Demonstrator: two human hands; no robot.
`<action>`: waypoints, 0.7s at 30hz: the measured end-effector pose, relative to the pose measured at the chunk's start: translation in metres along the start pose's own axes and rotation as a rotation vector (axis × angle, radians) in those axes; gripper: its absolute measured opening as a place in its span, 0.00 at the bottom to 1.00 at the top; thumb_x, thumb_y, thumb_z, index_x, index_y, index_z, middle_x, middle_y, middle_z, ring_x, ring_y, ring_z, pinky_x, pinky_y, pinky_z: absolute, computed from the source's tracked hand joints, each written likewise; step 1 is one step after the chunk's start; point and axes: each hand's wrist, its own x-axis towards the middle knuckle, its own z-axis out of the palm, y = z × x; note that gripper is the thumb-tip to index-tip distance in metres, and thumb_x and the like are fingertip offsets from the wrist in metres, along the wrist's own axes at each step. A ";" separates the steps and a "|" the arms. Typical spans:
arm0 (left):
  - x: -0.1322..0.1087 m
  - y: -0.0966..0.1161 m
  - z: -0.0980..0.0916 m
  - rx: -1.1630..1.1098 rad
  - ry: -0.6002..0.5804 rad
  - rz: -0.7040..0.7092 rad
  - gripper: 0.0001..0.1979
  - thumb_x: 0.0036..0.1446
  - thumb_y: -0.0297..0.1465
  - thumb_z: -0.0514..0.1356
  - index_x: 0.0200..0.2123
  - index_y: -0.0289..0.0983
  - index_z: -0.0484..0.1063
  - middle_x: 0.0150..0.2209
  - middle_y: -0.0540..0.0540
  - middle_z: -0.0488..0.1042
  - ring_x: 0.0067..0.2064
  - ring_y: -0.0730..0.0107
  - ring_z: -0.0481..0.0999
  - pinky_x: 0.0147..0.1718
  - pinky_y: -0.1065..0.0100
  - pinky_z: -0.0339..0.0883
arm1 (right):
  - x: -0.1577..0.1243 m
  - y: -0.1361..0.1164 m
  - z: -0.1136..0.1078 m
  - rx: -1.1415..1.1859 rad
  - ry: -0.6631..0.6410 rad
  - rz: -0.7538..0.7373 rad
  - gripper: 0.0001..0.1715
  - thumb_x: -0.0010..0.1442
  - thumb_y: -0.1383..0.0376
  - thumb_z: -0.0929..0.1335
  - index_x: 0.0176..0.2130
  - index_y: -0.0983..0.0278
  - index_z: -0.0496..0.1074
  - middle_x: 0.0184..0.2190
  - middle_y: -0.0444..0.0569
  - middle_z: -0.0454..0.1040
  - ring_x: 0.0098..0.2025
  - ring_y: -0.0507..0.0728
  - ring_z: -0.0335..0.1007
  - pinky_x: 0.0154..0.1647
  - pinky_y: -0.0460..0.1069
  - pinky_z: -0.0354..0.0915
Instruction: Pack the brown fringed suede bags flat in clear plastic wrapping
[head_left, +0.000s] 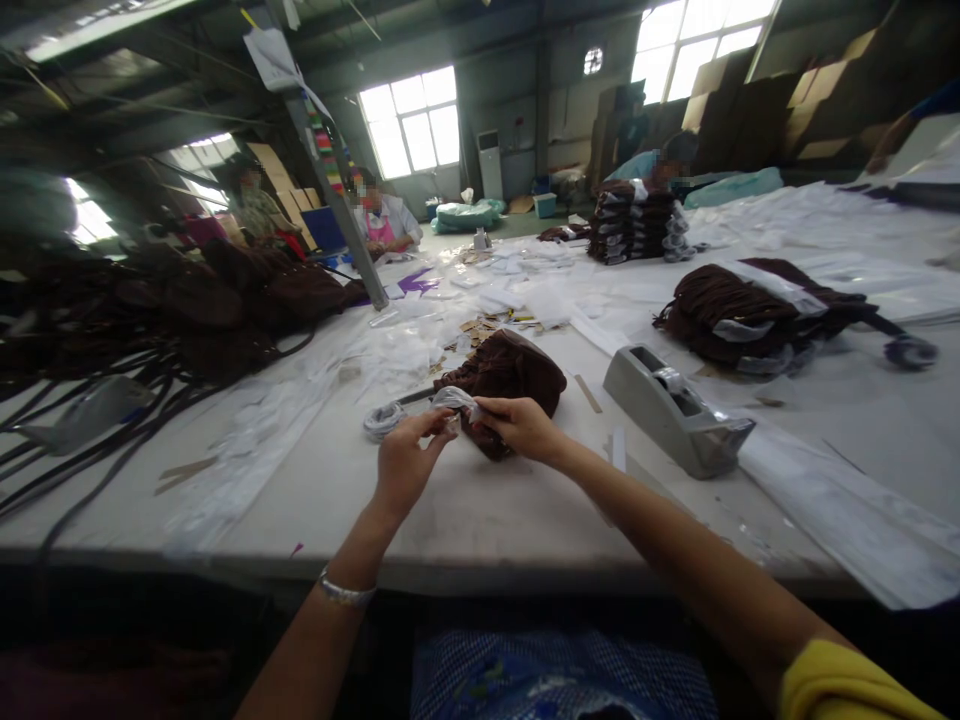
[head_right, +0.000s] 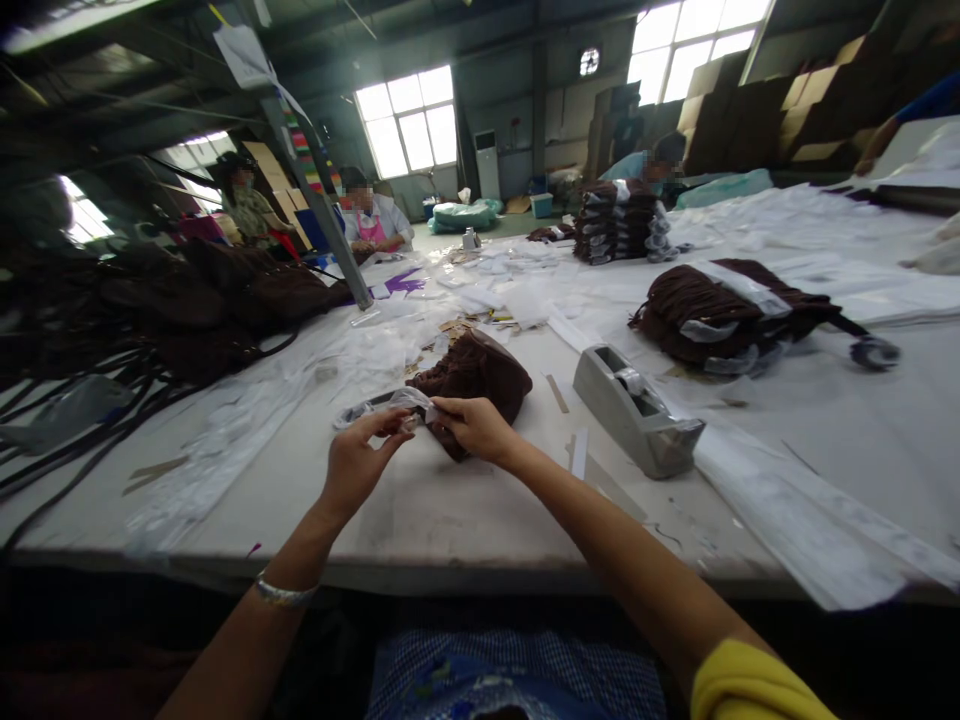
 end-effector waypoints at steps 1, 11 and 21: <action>0.000 -0.001 -0.006 0.015 -0.041 0.036 0.11 0.55 0.33 0.66 0.44 0.40 0.78 0.36 0.47 0.80 0.36 0.66 0.77 0.40 0.65 0.69 | 0.000 0.000 -0.004 0.012 0.002 0.026 0.22 0.60 0.58 0.68 0.51 0.63 0.76 0.41 0.46 0.80 0.45 0.59 0.75 0.51 0.51 0.68; -0.005 0.009 -0.073 -0.249 -0.427 0.169 0.07 0.58 0.30 0.65 0.40 0.39 0.79 0.37 0.45 0.79 0.39 0.66 0.77 0.40 0.67 0.70 | -0.013 -0.024 -0.034 0.132 -0.439 0.168 0.23 0.59 0.50 0.69 0.41 0.66 0.80 0.41 0.51 0.80 0.46 0.57 0.74 0.51 0.50 0.65; 0.008 0.022 -0.121 -0.431 -0.567 0.347 0.09 0.58 0.21 0.62 0.39 0.39 0.77 0.34 0.46 0.78 0.38 0.67 0.76 0.41 0.66 0.70 | -0.028 -0.033 -0.042 -0.234 -0.269 0.014 0.23 0.59 0.70 0.65 0.52 0.61 0.76 0.51 0.48 0.77 0.54 0.58 0.72 0.57 0.51 0.64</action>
